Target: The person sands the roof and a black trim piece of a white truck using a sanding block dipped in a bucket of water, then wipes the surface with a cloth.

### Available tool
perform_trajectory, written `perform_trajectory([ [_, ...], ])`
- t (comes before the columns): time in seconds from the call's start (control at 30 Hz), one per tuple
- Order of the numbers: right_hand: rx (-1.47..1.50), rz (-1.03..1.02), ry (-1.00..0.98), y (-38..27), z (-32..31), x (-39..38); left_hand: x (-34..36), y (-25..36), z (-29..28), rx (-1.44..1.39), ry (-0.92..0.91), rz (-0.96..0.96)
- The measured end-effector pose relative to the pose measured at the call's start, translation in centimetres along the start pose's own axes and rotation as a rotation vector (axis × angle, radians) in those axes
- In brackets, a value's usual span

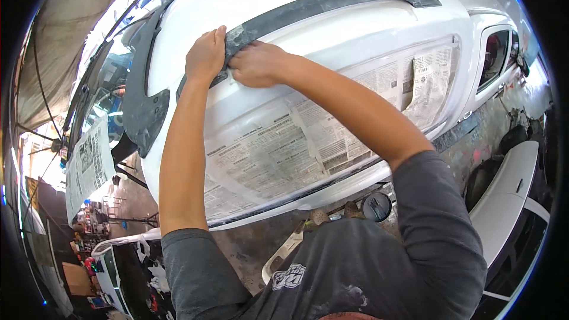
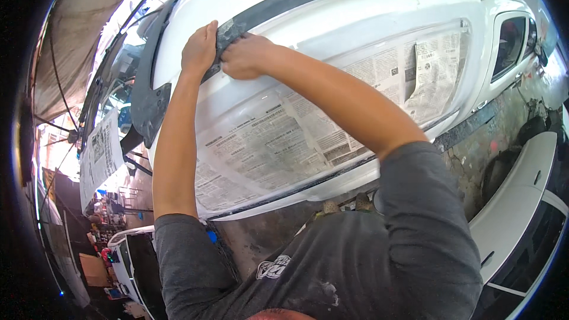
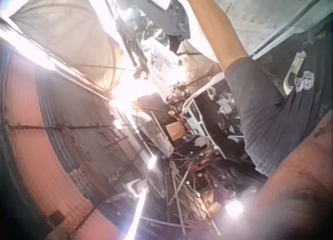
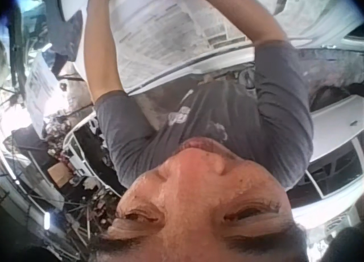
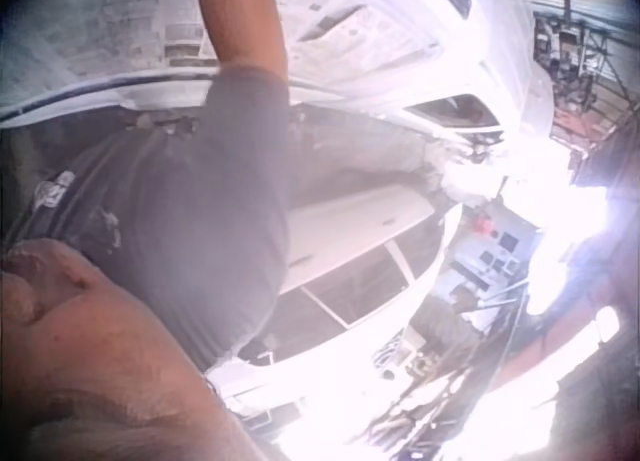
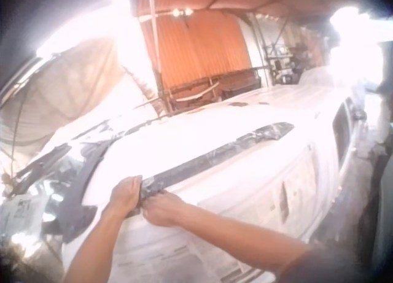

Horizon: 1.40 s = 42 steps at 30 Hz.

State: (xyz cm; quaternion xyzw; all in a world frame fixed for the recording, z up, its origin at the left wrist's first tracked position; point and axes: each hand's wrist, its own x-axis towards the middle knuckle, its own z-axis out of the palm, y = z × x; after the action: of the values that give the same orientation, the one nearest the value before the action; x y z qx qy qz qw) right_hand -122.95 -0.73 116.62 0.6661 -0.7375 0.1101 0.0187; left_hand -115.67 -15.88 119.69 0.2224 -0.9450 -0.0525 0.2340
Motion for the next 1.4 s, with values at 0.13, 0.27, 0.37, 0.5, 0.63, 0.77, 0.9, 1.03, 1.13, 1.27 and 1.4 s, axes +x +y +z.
perform_trajectory([
  [0.13, 0.092, 0.040, 0.008, 0.2, 1.1, 0.7, -0.3, -0.2, 0.0, 0.013, 0.014, -0.004],
  [0.27, -0.355, -0.203, 0.127, 7.1, 1.9, -3.2, -0.7, -0.3, 0.1, 0.020, 0.049, -0.040],
  [0.37, -0.326, 0.250, 0.045, 18.1, -1.7, -11.7, -0.6, 0.7, -0.2, 0.014, 0.053, -0.085],
  [0.5, -0.442, 0.335, 0.280, 21.5, -1.6, -14.7, -1.1, 1.5, -0.5, 0.052, 0.054, -0.090],
  [0.63, -0.438, -0.014, 0.711, 5.7, 6.0, -3.0, 0.2, 2.1, 0.5, 0.051, 0.066, -0.062],
  [0.77, -0.127, -0.107, 0.770, -0.9, 5.9, -1.5, -0.2, 1.2, 0.6, 0.023, 0.083, -0.043],
  [0.9, -0.341, 0.069, 0.533, 12.7, 2.8, -9.1, -1.7, -0.8, -0.5, 0.028, 0.096, -0.116],
  [1.03, -0.564, 0.352, 0.481, 24.4, -2.4, -19.2, -0.9, 1.9, -0.3, 0.025, 0.097, -0.070],
  [1.13, -0.410, 0.449, 0.378, 18.7, 0.0, -13.9, -1.2, 0.3, -0.5, 0.080, 0.098, -0.072],
  [1.27, -0.141, 0.299, 0.820, 6.1, 7.2, -5.3, 0.6, 1.1, 1.9, 0.032, 0.107, 0.026],
  [1.4, 0.328, 0.267, 0.529, 2.1, 2.3, -8.2, -1.9, -3.0, -0.1, 0.072, 0.142, -0.049],
])
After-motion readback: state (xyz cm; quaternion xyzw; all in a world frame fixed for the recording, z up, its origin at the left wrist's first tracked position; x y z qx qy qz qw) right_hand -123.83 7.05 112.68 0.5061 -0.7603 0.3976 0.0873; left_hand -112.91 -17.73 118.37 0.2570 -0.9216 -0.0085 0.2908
